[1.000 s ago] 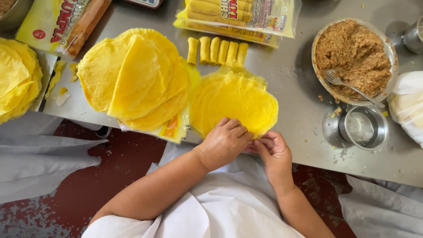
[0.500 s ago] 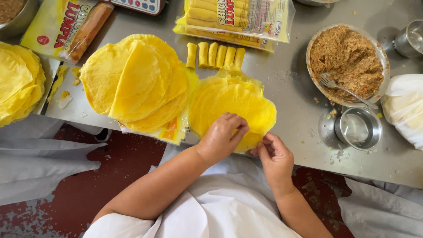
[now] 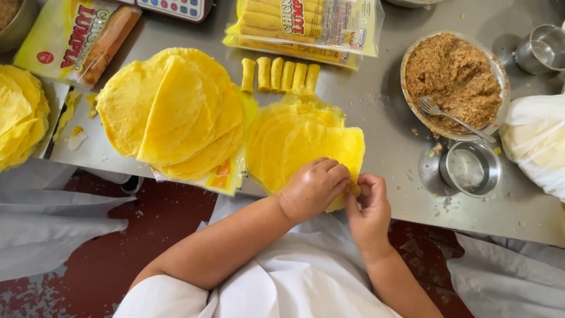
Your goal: Separating thin yellow food wrappers from a stack on a production table
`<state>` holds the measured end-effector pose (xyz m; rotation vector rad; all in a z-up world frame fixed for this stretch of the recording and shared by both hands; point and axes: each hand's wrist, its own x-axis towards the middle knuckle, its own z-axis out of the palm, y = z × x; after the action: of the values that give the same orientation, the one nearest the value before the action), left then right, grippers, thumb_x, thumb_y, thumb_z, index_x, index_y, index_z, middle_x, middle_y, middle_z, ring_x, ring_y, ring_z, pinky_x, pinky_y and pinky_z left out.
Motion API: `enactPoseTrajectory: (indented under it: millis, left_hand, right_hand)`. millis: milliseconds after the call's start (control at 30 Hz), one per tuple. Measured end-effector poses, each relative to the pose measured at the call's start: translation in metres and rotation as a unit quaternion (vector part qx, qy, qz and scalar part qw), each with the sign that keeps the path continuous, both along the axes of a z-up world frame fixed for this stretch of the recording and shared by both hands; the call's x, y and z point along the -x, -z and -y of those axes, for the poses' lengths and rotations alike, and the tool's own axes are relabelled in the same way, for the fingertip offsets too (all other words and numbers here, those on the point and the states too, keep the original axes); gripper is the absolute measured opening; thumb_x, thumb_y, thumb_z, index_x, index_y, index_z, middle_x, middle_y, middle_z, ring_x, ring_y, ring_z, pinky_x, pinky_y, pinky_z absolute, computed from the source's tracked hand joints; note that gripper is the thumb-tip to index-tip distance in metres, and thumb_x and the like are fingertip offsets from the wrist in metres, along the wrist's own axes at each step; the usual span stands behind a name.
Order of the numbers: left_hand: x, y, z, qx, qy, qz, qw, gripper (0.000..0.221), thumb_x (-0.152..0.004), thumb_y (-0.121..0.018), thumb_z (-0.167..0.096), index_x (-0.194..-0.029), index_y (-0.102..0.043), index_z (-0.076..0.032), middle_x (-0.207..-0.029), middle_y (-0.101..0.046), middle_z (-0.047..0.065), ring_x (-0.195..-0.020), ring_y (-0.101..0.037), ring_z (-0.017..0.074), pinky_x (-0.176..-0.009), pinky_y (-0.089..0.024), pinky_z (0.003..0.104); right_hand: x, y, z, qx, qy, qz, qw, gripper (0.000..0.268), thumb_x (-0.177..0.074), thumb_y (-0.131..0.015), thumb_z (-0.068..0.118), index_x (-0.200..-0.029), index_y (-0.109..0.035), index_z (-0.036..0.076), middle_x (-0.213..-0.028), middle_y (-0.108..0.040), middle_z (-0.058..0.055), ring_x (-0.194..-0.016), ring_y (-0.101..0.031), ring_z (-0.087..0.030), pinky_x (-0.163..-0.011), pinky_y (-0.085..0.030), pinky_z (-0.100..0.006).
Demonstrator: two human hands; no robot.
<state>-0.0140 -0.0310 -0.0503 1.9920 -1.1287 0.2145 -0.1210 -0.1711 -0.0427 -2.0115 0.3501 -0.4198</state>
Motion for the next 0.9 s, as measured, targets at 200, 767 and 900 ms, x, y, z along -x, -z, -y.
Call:
enactPoseTrajectory:
  millis: [200, 767, 900]
  left_hand:
    - [-0.025, 0.014, -0.002, 0.043, -0.128, 0.05, 0.99, 0.017, -0.087, -0.073, -0.021, -0.08, -0.058, -0.017, -0.069, -0.055, -0.001, -0.068, -0.065, 0.0228, -0.065, -0.057, 0.034]
    - [-0.027, 0.008, 0.0, -0.001, -0.105, -0.05, 0.993, 0.022, -0.09, -0.064, -0.013, -0.109, -0.074, -0.008, -0.082, -0.069, 0.01, -0.078, -0.074, 0.0325, -0.072, -0.061, 0.04]
    - [-0.004, 0.015, 0.013, -0.091, -0.089, 0.04, 0.991, 0.039, -0.092, -0.058, -0.022, -0.128, -0.066, -0.01, -0.071, -0.067, 0.009, -0.063, -0.07, 0.0313, -0.06, -0.058, 0.043]
  right_hand:
    - [-0.008, -0.025, 0.0, 0.291, -0.011, 0.039, 0.956, 0.028, -0.094, -0.057, -0.006, -0.117, -0.066, 0.006, -0.058, -0.057, -0.004, -0.052, -0.06, -0.02, -0.056, -0.057, -0.033]
    - [0.008, -0.031, 0.02, 0.047, -0.066, -0.07, 0.994, 0.055, -0.089, -0.049, -0.004, -0.138, -0.069, 0.012, -0.07, -0.068, -0.007, -0.062, -0.063, -0.016, -0.065, -0.058, -0.036]
    - [-0.002, -0.035, 0.007, 0.206, -0.055, -0.028, 0.977, 0.077, -0.074, -0.085, 0.012, -0.143, -0.053, 0.004, -0.105, -0.066, -0.013, -0.094, -0.067, -0.027, -0.075, -0.058, -0.038]
